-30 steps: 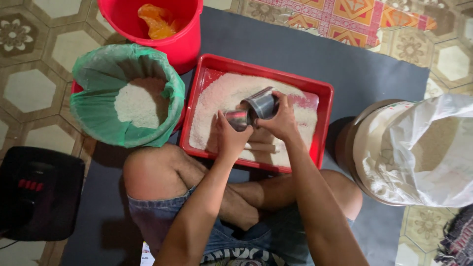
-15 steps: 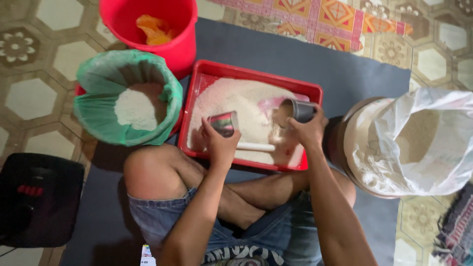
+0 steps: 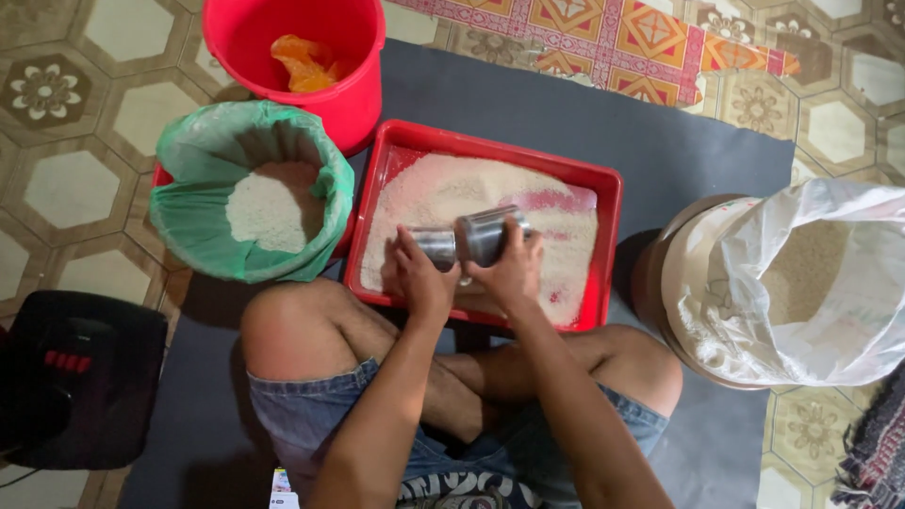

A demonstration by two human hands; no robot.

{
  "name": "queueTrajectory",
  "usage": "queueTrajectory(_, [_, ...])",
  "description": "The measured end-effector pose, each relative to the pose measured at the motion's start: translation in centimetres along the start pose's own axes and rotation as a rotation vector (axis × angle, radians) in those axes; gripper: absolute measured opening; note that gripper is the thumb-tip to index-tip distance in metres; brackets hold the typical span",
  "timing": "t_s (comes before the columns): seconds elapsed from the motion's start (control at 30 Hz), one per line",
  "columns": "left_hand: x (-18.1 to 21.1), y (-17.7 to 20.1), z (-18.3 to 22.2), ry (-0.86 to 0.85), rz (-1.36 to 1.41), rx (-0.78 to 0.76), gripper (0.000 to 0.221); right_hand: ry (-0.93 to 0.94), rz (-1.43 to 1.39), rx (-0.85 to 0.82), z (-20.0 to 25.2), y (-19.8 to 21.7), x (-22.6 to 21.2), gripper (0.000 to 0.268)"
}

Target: The person scoops flour from a tray into a measuring cup by hand and using a small cylinder, then pours the flour from the cup into a green-lined basket.

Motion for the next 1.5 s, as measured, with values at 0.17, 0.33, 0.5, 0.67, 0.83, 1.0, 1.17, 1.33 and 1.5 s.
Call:
queueTrajectory(0.17, [0.2,-0.3,-0.6,-0.039,0.203,-0.032,0.125,-0.099,-0.057,-0.165,-0.6,-0.4,0.7,0.107])
queueTrajectory(0.33, [4.5,0.5,0.7,-0.080,0.309,-0.146,0.127,-0.334,-0.549,-0.231,-1.4,1.8,5.9,0.103])
queueTrajectory(0.5, [7.3,0.0,0.5,-0.248,0.429,-0.056,0.127,-0.508,-0.881,-0.102,-0.5,4.4,9.7,0.098])
queueTrajectory(0.67, [9.6,-4.1,-0.5,-0.560,0.124,-0.090,0.055,-0.572,-0.928,0.161,-0.1,6.5,13.4,0.101])
queueTrajectory(0.83, [6.6,-14.4,-1.3,-0.807,-0.276,-0.249,0.013,-0.524,-0.938,0.268,-0.5,6.8,14.6,0.104])
queueTrajectory(1.0, [8.9,-11.7,2.5,-1.035,-0.371,-0.422,0.017,-0.394,-0.871,0.386,0.1,9.2,12.3,0.102])
queueTrajectory(1.17, [8.5,-8.2,4.8,-1.054,-0.295,-0.293,0.042,-0.147,-0.707,0.397,-0.6,9.6,9.8,0.111])
queueTrajectory(1.33, [6.5,-1.6,7.3,-0.920,-0.371,-0.514,0.041,-0.091,-0.801,0.390,-1.2,7.9,10.3,0.116])
queueTrajectory(1.5, [1.3,-0.8,5.9,-0.809,-0.499,-0.654,0.050,-0.027,-0.825,0.408,-0.9,7.6,8.6,0.116])
Point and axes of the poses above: each hand's wrist, its own z-axis away from the middle knuckle, its own y-axis out of the back of the hand, x = y × z, the point moved 8 cm from there along -z, towards the middle knuckle, and after that the axes turned 2 degrees about z, right-handed, at the moved point
